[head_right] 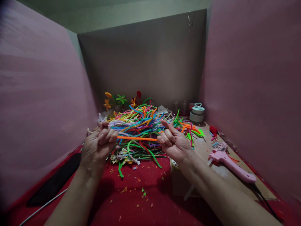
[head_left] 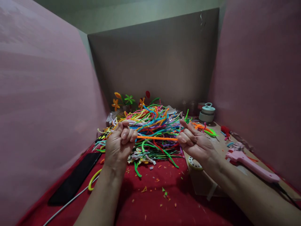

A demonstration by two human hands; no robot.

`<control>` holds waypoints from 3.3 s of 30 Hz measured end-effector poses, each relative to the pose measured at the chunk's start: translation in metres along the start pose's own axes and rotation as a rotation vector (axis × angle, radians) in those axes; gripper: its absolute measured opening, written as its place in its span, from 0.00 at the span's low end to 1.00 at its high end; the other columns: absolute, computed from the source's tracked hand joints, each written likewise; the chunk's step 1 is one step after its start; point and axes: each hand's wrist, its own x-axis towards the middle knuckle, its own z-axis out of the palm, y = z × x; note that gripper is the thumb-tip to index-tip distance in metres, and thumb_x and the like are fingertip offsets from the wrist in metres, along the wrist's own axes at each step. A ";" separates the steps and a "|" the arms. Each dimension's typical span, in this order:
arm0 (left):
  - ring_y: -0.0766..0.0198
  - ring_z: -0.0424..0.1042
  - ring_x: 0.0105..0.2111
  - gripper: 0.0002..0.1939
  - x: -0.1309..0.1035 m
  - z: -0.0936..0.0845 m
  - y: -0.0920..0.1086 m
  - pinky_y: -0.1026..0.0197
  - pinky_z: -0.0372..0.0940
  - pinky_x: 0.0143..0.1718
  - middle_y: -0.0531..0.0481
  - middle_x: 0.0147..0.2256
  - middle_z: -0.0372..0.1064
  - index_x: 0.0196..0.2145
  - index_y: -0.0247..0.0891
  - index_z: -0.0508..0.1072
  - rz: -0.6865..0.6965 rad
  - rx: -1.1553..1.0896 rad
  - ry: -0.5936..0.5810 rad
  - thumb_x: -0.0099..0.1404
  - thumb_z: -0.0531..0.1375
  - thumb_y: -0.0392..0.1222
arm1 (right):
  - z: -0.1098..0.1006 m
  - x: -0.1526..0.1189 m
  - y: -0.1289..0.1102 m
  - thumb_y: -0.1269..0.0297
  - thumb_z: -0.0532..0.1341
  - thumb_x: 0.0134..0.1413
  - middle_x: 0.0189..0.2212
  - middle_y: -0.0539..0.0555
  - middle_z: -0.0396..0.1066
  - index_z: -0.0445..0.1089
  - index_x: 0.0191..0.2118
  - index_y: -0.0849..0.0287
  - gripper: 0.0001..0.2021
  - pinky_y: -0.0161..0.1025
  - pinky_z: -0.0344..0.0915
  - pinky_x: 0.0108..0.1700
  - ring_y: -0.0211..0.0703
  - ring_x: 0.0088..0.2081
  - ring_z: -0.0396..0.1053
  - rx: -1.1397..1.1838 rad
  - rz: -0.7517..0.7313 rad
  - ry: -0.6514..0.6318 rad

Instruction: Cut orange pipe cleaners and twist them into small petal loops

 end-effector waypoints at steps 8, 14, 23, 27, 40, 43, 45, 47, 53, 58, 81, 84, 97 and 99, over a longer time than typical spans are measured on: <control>0.75 0.44 0.11 0.18 -0.006 0.005 0.002 0.69 0.52 0.17 0.60 0.11 0.45 0.28 0.29 0.70 0.003 0.004 -0.058 0.68 0.44 0.35 | 0.006 -0.003 -0.008 0.65 0.53 0.59 0.09 0.39 0.36 0.69 0.35 0.63 0.10 0.29 0.51 0.19 0.30 0.15 0.32 -0.076 -0.059 0.045; 0.74 0.42 0.12 0.18 -0.008 0.004 0.001 0.69 0.52 0.17 0.60 0.11 0.43 0.28 0.30 0.70 -0.002 -0.016 -0.101 0.68 0.44 0.35 | 0.004 -0.002 -0.010 0.67 0.51 0.60 0.09 0.39 0.37 0.69 0.36 0.64 0.11 0.29 0.50 0.19 0.30 0.14 0.32 -0.040 -0.059 -0.008; 0.73 0.60 0.23 0.16 -0.007 0.013 -0.010 0.62 0.65 0.34 0.55 0.24 0.58 0.41 0.33 0.68 -0.108 -0.250 -0.068 0.68 0.45 0.44 | 0.000 0.001 -0.005 0.63 0.45 0.63 0.11 0.40 0.39 0.69 0.37 0.59 0.16 0.28 0.49 0.18 0.32 0.14 0.37 0.039 -0.020 0.005; 0.75 0.61 0.23 0.13 -0.001 0.006 -0.014 0.62 0.65 0.34 0.55 0.25 0.57 0.39 0.31 0.67 -0.144 -0.218 -0.017 0.67 0.43 0.29 | -0.001 0.002 -0.004 0.64 0.50 0.59 0.13 0.41 0.43 0.67 0.36 0.59 0.10 0.29 0.52 0.19 0.32 0.15 0.42 0.046 0.003 -0.016; 0.77 0.46 0.14 0.07 -0.020 0.020 -0.028 0.73 0.45 0.13 0.59 0.18 0.50 0.35 0.33 0.69 -0.251 0.136 -0.135 0.63 0.54 0.39 | -0.003 -0.003 0.013 0.72 0.58 0.51 0.20 0.47 0.64 0.66 0.37 0.58 0.06 0.31 0.60 0.26 0.32 0.22 0.61 -0.155 0.055 -0.065; 0.77 0.43 0.14 0.11 -0.031 0.031 -0.037 0.72 0.45 0.14 0.61 0.17 0.46 0.38 0.32 0.70 -0.358 0.227 -0.176 0.60 0.58 0.42 | -0.004 -0.004 0.018 0.69 0.59 0.51 0.17 0.45 0.63 0.66 0.39 0.58 0.08 0.26 0.50 0.20 0.28 0.16 0.54 -0.200 0.099 -0.095; 0.77 0.40 0.14 0.11 -0.034 0.033 -0.044 0.72 0.43 0.14 0.62 0.16 0.43 0.39 0.34 0.69 -0.436 0.276 -0.205 0.58 0.59 0.41 | -0.005 -0.005 0.023 0.68 0.59 0.51 0.15 0.44 0.61 0.66 0.41 0.59 0.09 0.25 0.45 0.17 0.26 0.14 0.49 -0.239 0.111 -0.129; 0.77 0.39 0.14 0.11 -0.037 0.032 -0.052 0.73 0.41 0.14 0.63 0.16 0.42 0.39 0.35 0.69 -0.502 0.300 -0.222 0.58 0.59 0.41 | -0.005 -0.006 0.028 0.67 0.59 0.51 0.14 0.43 0.60 0.65 0.43 0.59 0.11 0.25 0.43 0.17 0.26 0.13 0.46 -0.267 0.123 -0.153; 0.78 0.41 0.13 0.08 -0.039 0.032 -0.068 0.73 0.41 0.14 0.61 0.14 0.48 0.33 0.33 0.71 -0.505 0.385 -0.185 0.57 0.60 0.41 | -0.006 -0.010 0.039 0.65 0.59 0.51 0.15 0.43 0.59 0.66 0.43 0.59 0.12 0.26 0.43 0.17 0.26 0.14 0.46 -0.303 0.186 -0.218; 0.78 0.50 0.14 0.08 -0.024 0.024 -0.059 0.73 0.47 0.14 0.60 0.15 0.53 0.29 0.33 0.71 -0.241 0.288 0.000 0.54 0.63 0.40 | -0.012 -0.009 0.046 0.66 0.63 0.45 0.21 0.48 0.66 0.70 0.39 0.62 0.12 0.29 0.54 0.25 0.29 0.21 0.60 -0.479 0.120 -0.170; 0.77 0.45 0.13 0.09 -0.031 0.035 -0.060 0.71 0.42 0.13 0.59 0.18 0.49 0.27 0.35 0.63 -0.174 0.166 -0.031 0.64 0.53 0.41 | -0.016 -0.016 0.050 0.68 0.60 0.41 0.19 0.50 0.63 0.67 0.20 0.66 0.06 0.33 0.57 0.25 0.32 0.20 0.59 -0.810 0.422 -0.247; 0.77 0.44 0.13 0.10 -0.030 0.035 -0.055 0.71 0.40 0.13 0.59 0.18 0.48 0.27 0.34 0.63 -0.186 0.120 -0.025 0.64 0.52 0.41 | -0.014 -0.018 0.049 0.63 0.62 0.43 0.22 0.52 0.65 0.68 0.25 0.66 0.09 0.38 0.63 0.27 0.36 0.23 0.63 -0.572 0.570 -0.288; 0.78 0.44 0.12 0.12 -0.026 0.034 -0.039 0.71 0.39 0.11 0.60 0.18 0.46 0.30 0.33 0.64 -0.208 -0.018 -0.056 0.67 0.47 0.40 | -0.015 -0.020 0.051 0.72 0.60 0.48 0.16 0.48 0.58 0.72 0.33 0.74 0.08 0.32 0.56 0.22 0.30 0.19 0.55 -0.402 0.697 -0.242; 0.77 0.44 0.12 0.13 -0.026 0.034 -0.036 0.70 0.39 0.11 0.60 0.18 0.45 0.30 0.33 0.64 -0.217 -0.027 -0.060 0.68 0.46 0.40 | -0.015 -0.020 0.051 0.71 0.61 0.47 0.16 0.49 0.59 0.72 0.33 0.73 0.08 0.33 0.57 0.23 0.31 0.19 0.56 -0.363 0.722 -0.241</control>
